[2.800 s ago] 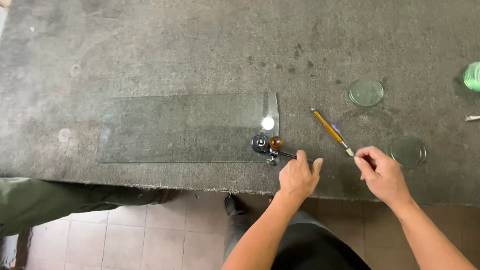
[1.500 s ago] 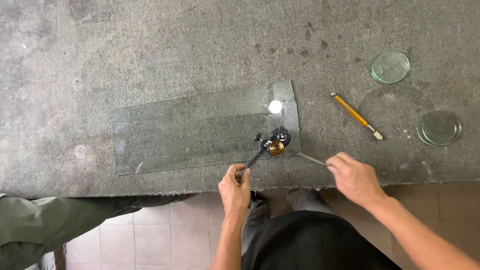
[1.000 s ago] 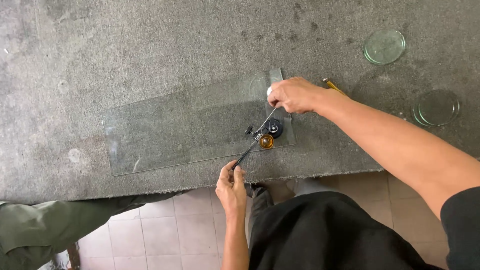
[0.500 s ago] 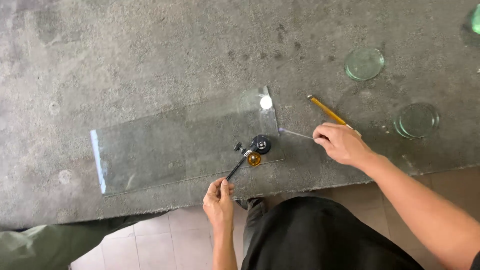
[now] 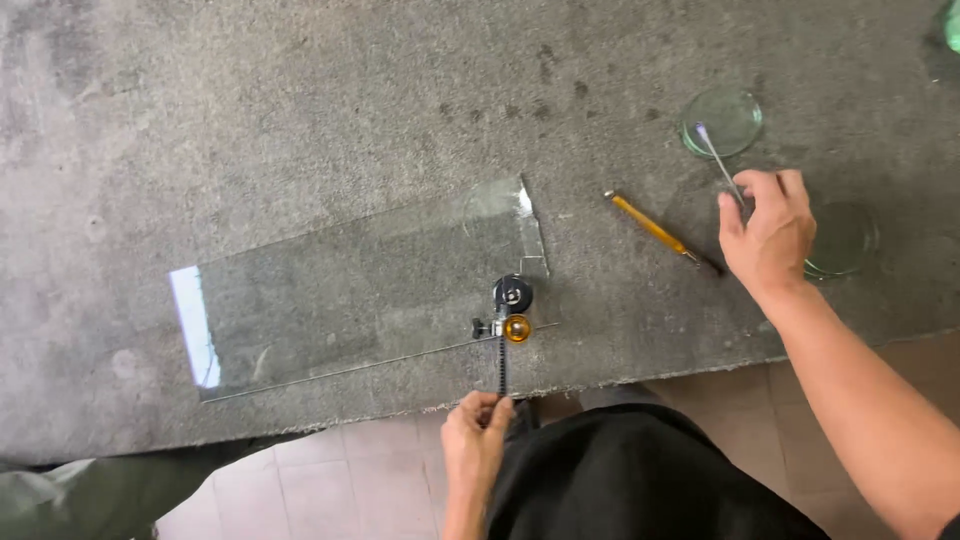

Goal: Cutting circular and rectangular shapes from a glass sheet using manual glass cutters

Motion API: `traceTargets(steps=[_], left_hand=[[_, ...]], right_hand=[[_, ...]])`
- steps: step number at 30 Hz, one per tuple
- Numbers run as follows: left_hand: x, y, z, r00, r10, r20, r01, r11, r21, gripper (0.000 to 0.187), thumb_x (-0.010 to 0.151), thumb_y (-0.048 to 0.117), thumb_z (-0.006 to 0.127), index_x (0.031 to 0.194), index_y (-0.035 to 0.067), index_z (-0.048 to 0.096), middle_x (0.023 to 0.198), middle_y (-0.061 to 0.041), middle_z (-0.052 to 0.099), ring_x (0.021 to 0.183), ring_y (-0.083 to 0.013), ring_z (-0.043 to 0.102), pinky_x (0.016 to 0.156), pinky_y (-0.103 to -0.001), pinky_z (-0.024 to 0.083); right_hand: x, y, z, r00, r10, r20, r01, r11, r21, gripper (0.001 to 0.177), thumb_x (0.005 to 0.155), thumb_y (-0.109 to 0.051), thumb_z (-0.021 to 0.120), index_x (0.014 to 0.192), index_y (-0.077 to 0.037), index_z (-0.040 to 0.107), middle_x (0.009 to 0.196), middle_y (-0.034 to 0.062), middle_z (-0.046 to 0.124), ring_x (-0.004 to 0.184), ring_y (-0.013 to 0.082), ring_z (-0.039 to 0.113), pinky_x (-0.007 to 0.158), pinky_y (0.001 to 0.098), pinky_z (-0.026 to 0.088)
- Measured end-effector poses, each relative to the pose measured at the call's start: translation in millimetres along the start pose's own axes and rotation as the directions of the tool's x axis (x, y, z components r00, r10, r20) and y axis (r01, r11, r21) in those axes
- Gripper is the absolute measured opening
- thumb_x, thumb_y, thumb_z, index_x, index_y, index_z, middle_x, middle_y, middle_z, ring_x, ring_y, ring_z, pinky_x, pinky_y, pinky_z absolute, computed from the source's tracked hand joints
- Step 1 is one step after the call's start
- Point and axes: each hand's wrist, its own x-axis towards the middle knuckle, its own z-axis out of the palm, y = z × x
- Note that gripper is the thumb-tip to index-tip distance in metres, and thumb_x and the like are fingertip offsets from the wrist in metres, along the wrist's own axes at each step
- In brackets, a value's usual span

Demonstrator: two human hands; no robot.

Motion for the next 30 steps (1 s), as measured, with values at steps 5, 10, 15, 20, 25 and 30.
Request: traceTargets(steps=[5,10,15,20,25,30], left_hand=[[-14,19,43,0.962,0.132,0.241,-0.094,0.982,-0.163,0.035,0.085,0.029,0.076,0.113,0.008,0.074,0.097,-0.005,0.083,0.088,-0.0130,0.079,0.081,-0.026,0.063],[0,42,58,0.868,0.294,0.400,-0.035,0.840,-0.541,0.042,0.092,0.017,0.067,0.129,-0.002,0.063,0.114,-0.011,0.075,0.104,-0.0132,0.071,0.095,-0.025,0.056],[9,63,51,0.782,0.452,0.429,-0.418,0.891,-0.175,0.040,0.085,0.021,0.079,0.119,0.002,0.074,0.094,-0.012,0.079,0.089,-0.0263,0.078,0.071,-0.034,0.064],[8,66,2,0.831,0.489,0.264,-0.458,0.872,-0.173,0.023,0.088,0.023,0.078,0.110,0.017,0.081,0.087,-0.005,0.081,0.081,-0.0208,0.077,0.067,-0.033,0.063],[96,25,-49,0.684,0.620,-0.383,-0.457,0.775,0.437,0.054,0.077,0.021,0.088,0.128,0.015,0.069,0.122,-0.013,0.068,0.124,-0.0369,0.058,0.107,-0.051,0.045],[145,48,-85,0.885,0.277,-0.375,-0.102,0.900,0.424,0.123,0.071,0.057,0.087,0.165,0.014,0.022,0.166,-0.032,0.011,0.155,-0.0496,0.005,0.124,-0.065,0.011]], right_hand=[[-46,-128,-50,0.830,-0.046,0.556,-0.210,0.897,0.388,0.017,0.098,-0.019,0.062,0.094,-0.009,0.074,0.086,0.0053,0.075,0.076,0.0182,0.067,0.070,0.0342,0.050],[-102,-162,-56,0.485,-0.137,0.864,-0.490,0.775,0.398,0.043,0.102,-0.043,0.041,0.108,-0.015,0.073,0.086,-0.0009,0.075,0.081,0.0133,0.068,0.082,0.0280,0.049],[-75,-168,-71,0.456,0.080,0.886,-0.584,0.778,0.230,0.032,0.099,-0.032,0.061,0.081,-0.010,0.075,0.063,0.0133,0.075,0.059,0.0258,0.075,0.069,0.0372,0.058],[-69,-160,-63,0.479,0.167,0.862,-0.573,0.803,0.163,0.024,0.098,-0.029,0.062,0.089,-0.011,0.075,0.068,0.0157,0.073,0.066,0.0309,0.073,0.070,0.0419,0.056],[-38,-150,-51,0.640,0.281,0.715,-0.596,0.769,0.232,0.019,0.099,-0.022,0.064,0.089,-0.009,0.073,0.045,0.0088,0.059,0.047,0.0250,0.060,0.064,0.0367,0.053],[-21,-143,-27,0.798,0.192,0.571,-0.525,0.686,0.504,0.006,0.096,-0.004,0.069,0.100,0.000,0.071,0.065,0.0113,0.066,0.057,0.0204,0.068,0.062,0.0316,0.053]])
